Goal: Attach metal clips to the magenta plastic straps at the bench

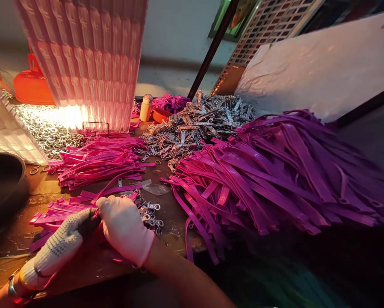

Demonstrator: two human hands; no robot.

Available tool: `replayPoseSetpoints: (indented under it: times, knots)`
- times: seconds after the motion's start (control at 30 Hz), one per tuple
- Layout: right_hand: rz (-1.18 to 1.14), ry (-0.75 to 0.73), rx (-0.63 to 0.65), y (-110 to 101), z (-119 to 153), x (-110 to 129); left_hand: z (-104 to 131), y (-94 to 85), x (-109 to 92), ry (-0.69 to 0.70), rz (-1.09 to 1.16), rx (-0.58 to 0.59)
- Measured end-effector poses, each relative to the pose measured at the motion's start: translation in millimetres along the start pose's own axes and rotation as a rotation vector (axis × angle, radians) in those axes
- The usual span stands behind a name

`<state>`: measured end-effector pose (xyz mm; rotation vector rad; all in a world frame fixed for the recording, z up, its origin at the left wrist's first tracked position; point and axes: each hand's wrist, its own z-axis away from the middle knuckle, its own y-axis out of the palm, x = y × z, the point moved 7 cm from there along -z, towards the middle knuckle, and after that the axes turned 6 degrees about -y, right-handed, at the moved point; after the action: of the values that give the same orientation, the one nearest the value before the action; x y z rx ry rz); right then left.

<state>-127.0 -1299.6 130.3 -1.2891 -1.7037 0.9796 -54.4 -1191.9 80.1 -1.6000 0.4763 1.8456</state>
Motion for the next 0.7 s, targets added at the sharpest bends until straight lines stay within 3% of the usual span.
replayPoseSetpoints:
  times: [0.1, 0.23, 0.4, 0.6, 0.7]
  knots:
    - [-0.172, 0.07, 0.207, -0.7, -3.4, -4.2, 1.7, -1.6, -5.0, 0.06, -0.06, -0.046]
    - [-0.11, 0.177, 0.447, 10.7, -3.2, -13.0, 9.4, 4.5, -1.5, 0.126, -0.28, -0.091]
    - [0.051, 0.033, 0.448, 26.9, 3.2, -4.4, 13.7, 5.5, 6.0, 0.197, -0.523, -0.116]
    - [0.104, -0.073, 0.445, 36.1, 16.3, -0.2, 9.5, 14.0, -5.2, 0.17, -0.619, 0.069]
    - [0.102, -0.017, 0.469, 26.1, 20.4, -8.5, 4.8, -3.7, -13.6, 0.129, -0.598, 0.1]
